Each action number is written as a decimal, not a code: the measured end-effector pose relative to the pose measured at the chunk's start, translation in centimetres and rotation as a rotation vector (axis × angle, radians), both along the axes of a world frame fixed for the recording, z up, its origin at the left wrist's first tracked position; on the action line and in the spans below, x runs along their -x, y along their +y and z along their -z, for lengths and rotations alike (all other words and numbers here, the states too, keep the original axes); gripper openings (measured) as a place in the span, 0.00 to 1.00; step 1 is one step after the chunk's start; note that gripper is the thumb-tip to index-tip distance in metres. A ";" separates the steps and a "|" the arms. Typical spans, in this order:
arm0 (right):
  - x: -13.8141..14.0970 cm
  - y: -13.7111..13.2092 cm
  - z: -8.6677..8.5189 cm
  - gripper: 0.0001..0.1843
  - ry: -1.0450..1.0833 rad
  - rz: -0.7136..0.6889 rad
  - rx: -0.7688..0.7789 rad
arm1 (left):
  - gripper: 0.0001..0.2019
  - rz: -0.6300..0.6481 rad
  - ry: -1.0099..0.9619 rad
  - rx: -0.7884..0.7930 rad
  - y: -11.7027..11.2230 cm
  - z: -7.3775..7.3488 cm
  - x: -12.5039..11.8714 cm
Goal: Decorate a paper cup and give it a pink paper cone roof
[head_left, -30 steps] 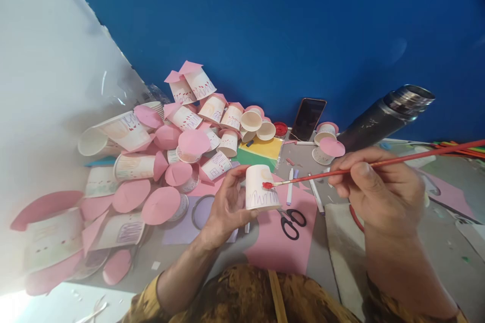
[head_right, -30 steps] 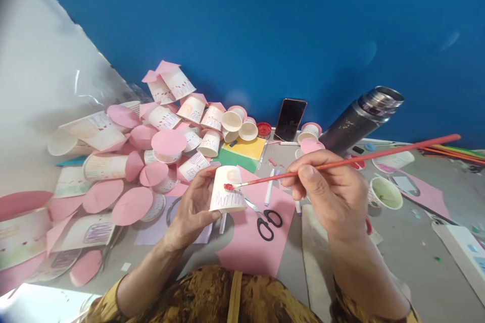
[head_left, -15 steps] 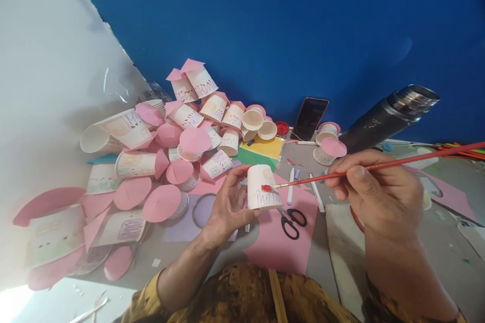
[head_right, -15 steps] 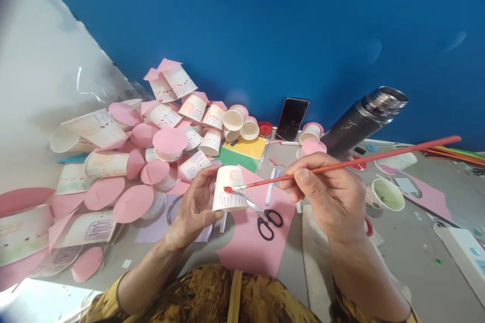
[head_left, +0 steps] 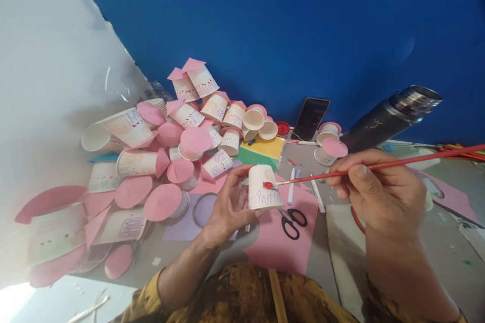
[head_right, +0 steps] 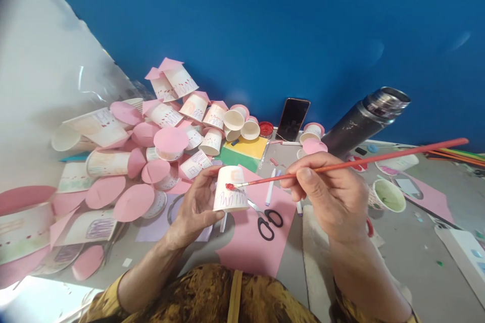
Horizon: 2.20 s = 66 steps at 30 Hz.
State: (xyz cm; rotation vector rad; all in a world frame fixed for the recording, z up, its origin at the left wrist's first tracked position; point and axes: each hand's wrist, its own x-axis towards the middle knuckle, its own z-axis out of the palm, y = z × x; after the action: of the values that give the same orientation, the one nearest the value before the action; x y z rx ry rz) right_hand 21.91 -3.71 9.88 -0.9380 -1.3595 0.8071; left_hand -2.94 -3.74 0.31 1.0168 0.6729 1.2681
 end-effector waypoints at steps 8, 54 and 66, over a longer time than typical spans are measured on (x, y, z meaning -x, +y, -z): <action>0.0 0.0 0.3 0.08 -0.006 0.002 -0.009 | 0.38 0.014 0.022 0.000 0.0 -0.2 0.0; -0.6 0.3 0.1 0.08 -0.008 0.021 -0.065 | 0.37 0.018 -0.019 -0.042 0.0 0.2 -0.2; -0.5 0.1 0.1 0.06 -0.018 0.008 -0.038 | 0.38 0.010 0.007 -0.027 0.0 0.4 -0.2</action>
State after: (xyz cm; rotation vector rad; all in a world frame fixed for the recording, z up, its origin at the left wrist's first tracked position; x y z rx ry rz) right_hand 22.36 -3.63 9.75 -0.9220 -1.3813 0.7660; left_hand -2.79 -3.70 -0.04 1.0464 0.6573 1.2685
